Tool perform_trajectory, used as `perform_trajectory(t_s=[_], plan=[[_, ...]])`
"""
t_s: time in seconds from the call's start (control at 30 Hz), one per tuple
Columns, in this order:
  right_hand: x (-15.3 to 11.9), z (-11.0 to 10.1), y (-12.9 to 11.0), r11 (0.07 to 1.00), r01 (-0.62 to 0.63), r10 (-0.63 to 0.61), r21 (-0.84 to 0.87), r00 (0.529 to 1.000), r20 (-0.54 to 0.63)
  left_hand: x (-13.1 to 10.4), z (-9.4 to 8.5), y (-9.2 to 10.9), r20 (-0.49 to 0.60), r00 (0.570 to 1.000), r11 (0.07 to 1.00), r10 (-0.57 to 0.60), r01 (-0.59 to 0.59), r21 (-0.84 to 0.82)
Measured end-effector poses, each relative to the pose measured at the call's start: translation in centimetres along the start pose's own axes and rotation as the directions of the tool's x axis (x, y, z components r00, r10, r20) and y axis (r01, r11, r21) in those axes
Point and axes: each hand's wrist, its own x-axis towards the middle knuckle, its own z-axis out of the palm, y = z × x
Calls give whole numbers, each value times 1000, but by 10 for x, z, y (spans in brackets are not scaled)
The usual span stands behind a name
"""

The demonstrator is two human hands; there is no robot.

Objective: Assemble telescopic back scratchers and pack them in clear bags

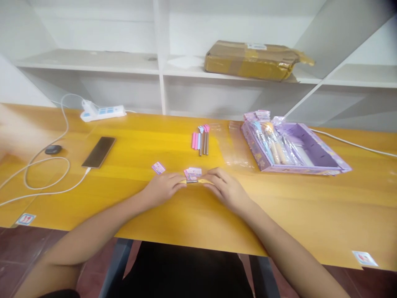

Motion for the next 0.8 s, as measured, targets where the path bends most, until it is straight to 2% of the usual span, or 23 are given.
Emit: perform_trajectory(t_s=[0.1,0.23,0.33,0.43,0.53,0.63,0.73,0.8], plan=[[0,9,5,1000,-4,6,-19,997,74,1,-3,-2,54,997,985,49,-58,161],[1,13,3,1000,16,-14,-14,993,114,2,-4,2,112,987,933,112,-143,331],[3,10,-2,1000,24,-25,10,992,121,1,-4,8,130,990,895,61,-112,433],[7,0,-8,1000,22,-21,-8,993,120,1,-12,15,149,989,872,13,-84,482],[8,-20,-12,996,32,-24,-82,994,103,-3,-28,16,139,990,854,-3,-70,515],[-2,-52,-4,989,30,-24,-143,999,42,-14,-50,6,87,996,834,-26,-26,551],[-34,-92,22,973,4,-10,-229,1000,-23,-35,-75,-17,4,999,819,-40,30,573],[-67,-119,43,953,-72,40,-295,993,-113,-52,-93,-34,-23,999,832,-38,44,553]])
